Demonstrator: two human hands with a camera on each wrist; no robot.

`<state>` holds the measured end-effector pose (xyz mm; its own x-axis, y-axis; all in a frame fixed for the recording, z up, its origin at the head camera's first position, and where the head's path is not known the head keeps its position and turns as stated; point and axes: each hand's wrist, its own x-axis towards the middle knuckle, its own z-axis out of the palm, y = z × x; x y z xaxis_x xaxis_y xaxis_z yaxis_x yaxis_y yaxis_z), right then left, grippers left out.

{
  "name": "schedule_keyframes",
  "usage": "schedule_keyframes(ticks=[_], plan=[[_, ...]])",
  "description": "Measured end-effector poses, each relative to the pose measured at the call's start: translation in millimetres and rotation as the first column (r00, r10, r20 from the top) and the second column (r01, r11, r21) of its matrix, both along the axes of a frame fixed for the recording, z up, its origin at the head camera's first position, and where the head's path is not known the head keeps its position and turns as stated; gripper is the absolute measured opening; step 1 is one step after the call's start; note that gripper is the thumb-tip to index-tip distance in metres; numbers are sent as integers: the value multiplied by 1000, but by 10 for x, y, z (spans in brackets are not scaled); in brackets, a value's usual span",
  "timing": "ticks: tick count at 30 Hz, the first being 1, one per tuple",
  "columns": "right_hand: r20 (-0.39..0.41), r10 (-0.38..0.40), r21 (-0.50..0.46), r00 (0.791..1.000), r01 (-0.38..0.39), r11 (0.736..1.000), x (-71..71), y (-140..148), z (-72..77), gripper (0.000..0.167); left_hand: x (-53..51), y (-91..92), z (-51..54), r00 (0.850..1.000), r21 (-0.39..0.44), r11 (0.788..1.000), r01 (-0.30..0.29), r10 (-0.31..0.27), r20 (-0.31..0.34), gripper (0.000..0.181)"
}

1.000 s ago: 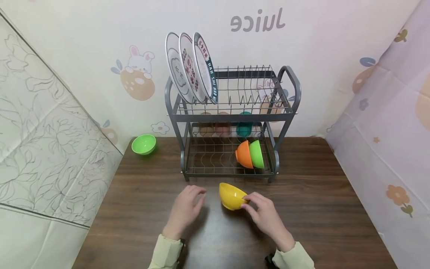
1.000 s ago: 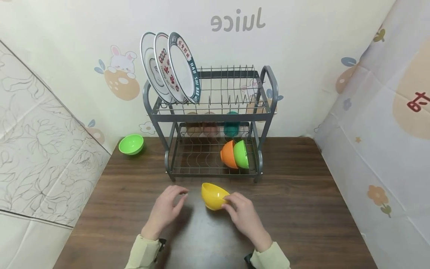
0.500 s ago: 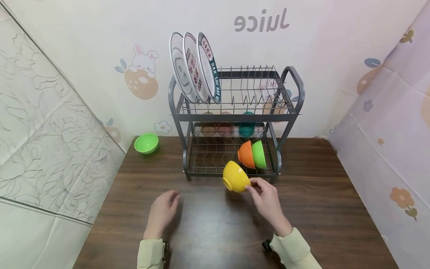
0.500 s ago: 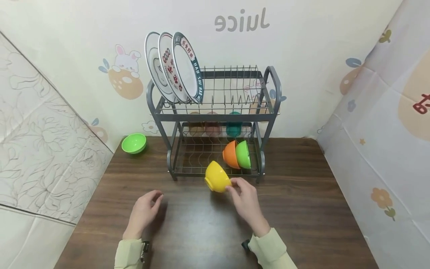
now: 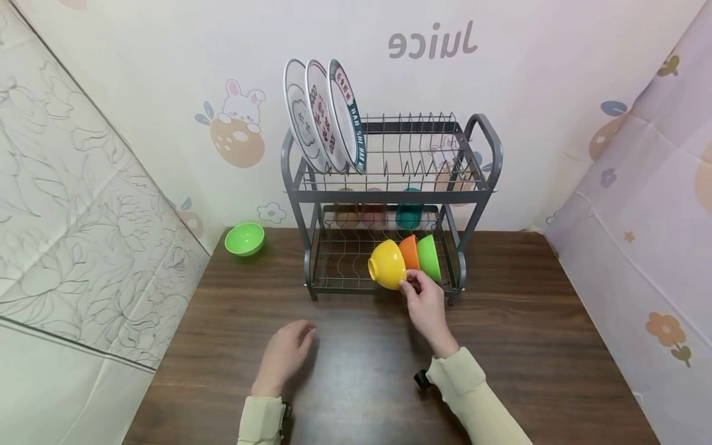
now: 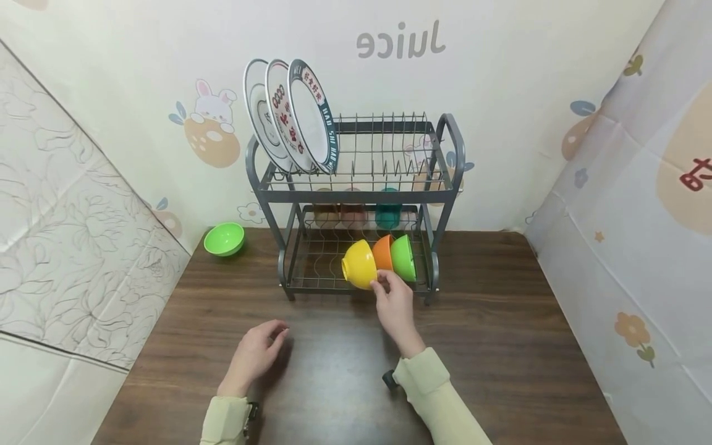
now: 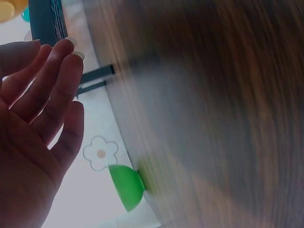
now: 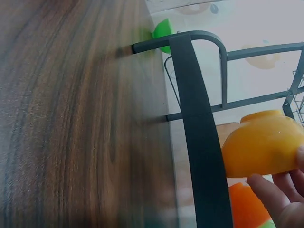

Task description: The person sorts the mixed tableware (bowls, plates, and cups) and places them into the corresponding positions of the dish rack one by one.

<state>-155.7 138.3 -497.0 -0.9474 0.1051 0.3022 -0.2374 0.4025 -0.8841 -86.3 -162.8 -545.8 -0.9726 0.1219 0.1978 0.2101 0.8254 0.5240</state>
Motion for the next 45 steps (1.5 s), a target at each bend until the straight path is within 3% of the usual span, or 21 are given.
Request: schedule_keyframes(ticks=[7,13,21,30,36,45], plan=[[-5,-67,15,998,67,998,-118,-78,-91,16,-4,129,-23,997,-29,996,81,-81,-15,7],[-30,-96,13,995,96,995,-174,-93,-150,13,-9,363,-16,982,-22,982,185,-184,32,8],[-112,-111,153,987,128,980,-231,-69,-236,13,39,603,-24,957,-19,958,287,-286,59,11],[-152,-93,250,984,129,960,-237,-13,-282,16,40,479,-26,964,12,967,254,-254,76,9],[-135,-103,261,985,136,956,-130,25,-243,24,47,335,-53,980,-3,982,189,-188,64,10],[-114,-72,253,991,99,962,-13,85,-218,21,22,253,-50,983,8,985,170,-170,74,10]])
